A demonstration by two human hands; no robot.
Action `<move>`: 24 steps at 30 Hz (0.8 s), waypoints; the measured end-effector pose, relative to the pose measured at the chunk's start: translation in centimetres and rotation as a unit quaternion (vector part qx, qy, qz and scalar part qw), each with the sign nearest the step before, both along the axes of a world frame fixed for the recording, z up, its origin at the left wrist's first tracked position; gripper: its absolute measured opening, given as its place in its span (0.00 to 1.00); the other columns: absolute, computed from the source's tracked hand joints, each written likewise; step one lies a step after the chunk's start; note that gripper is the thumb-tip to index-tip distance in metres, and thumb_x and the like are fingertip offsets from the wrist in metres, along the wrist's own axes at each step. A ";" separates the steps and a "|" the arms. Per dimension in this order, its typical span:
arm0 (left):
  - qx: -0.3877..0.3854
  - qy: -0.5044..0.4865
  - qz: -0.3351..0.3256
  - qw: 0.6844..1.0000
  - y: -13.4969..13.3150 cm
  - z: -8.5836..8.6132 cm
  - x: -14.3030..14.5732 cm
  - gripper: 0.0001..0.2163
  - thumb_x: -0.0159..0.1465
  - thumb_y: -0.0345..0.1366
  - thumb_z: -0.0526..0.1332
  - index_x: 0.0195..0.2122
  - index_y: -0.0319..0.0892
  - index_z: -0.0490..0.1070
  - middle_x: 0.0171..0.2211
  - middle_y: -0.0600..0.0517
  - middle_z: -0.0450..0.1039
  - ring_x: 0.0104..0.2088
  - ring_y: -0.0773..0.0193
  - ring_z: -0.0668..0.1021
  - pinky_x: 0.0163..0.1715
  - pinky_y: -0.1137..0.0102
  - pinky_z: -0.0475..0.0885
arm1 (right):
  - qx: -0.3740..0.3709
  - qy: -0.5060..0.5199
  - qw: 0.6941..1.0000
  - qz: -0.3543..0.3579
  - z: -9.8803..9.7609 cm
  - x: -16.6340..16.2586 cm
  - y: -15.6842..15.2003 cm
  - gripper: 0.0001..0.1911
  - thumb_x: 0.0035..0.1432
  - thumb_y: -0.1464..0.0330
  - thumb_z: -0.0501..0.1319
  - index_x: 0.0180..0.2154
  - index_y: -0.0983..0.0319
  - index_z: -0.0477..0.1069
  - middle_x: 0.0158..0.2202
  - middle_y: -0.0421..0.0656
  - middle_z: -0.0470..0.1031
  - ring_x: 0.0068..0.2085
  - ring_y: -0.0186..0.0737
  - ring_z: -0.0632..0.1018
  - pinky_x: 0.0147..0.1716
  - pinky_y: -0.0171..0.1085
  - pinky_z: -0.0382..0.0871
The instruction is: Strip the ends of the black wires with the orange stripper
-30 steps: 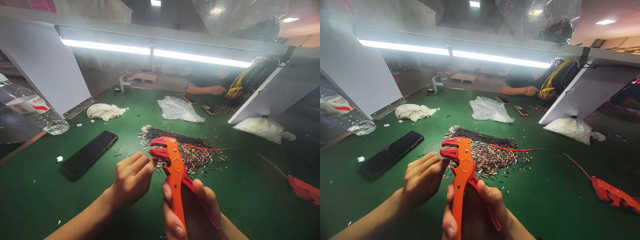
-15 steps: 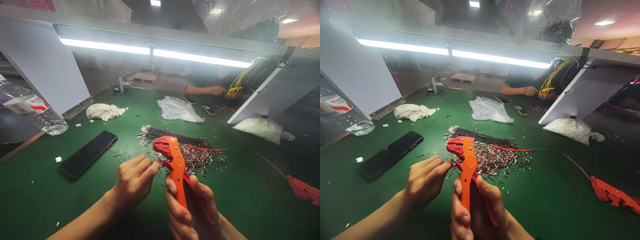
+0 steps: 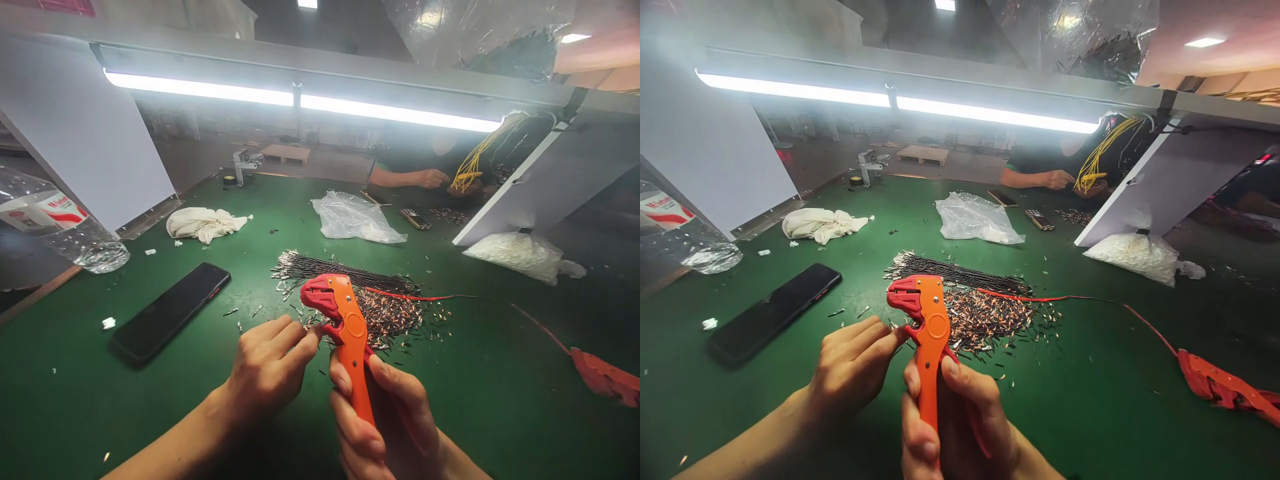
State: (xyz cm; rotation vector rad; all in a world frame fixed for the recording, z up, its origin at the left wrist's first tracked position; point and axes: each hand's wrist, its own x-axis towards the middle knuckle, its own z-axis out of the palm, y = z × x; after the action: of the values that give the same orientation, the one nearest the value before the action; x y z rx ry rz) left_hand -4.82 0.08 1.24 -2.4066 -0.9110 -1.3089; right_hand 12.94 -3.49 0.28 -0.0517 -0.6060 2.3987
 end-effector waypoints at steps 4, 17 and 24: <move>-0.016 -0.009 -0.011 1.000 0.0 -0.1 0.0 0.05 0.64 0.23 0.57 0.35 0.38 0.69 0.21 0.55 0.67 0.22 0.68 0.65 0.22 0.72 0.60 | 0.000 -0.024 1.000 -0.011 0.2 -0.1 -0.2 0.22 0.64 0.48 0.49 0.38 0.60 0.62 0.18 0.32 0.63 0.12 0.26 0.60 0.14 0.27 0.60; -0.075 -0.044 0.031 0.996 -0.3 -0.5 0.8 0.10 0.64 0.23 0.54 0.26 0.41 0.65 0.18 0.57 0.59 0.19 0.70 0.63 0.20 0.73 0.58 | -0.026 -0.004 1.000 -0.008 0.1 -0.7 0.0 0.21 0.64 0.50 0.50 0.40 0.61 0.66 0.19 0.34 0.63 0.15 0.28 0.62 0.16 0.28 0.60; -0.110 -0.139 0.105 0.979 0.5 -1.2 -0.1 0.03 0.65 0.28 0.59 0.36 0.41 0.71 0.25 0.55 0.72 0.23 0.71 0.72 0.24 0.75 0.67 | 0.063 -0.104 0.987 -0.100 1.4 0.3 0.8 0.29 0.55 0.49 0.61 0.50 0.61 0.66 0.35 0.44 0.70 0.34 0.43 0.74 0.37 0.45 0.68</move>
State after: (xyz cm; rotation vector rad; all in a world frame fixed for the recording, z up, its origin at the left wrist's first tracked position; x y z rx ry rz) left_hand -4.94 0.54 0.09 -2.2346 -1.4136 -1.5569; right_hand 13.29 -2.70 1.67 -0.2992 -0.8074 2.1708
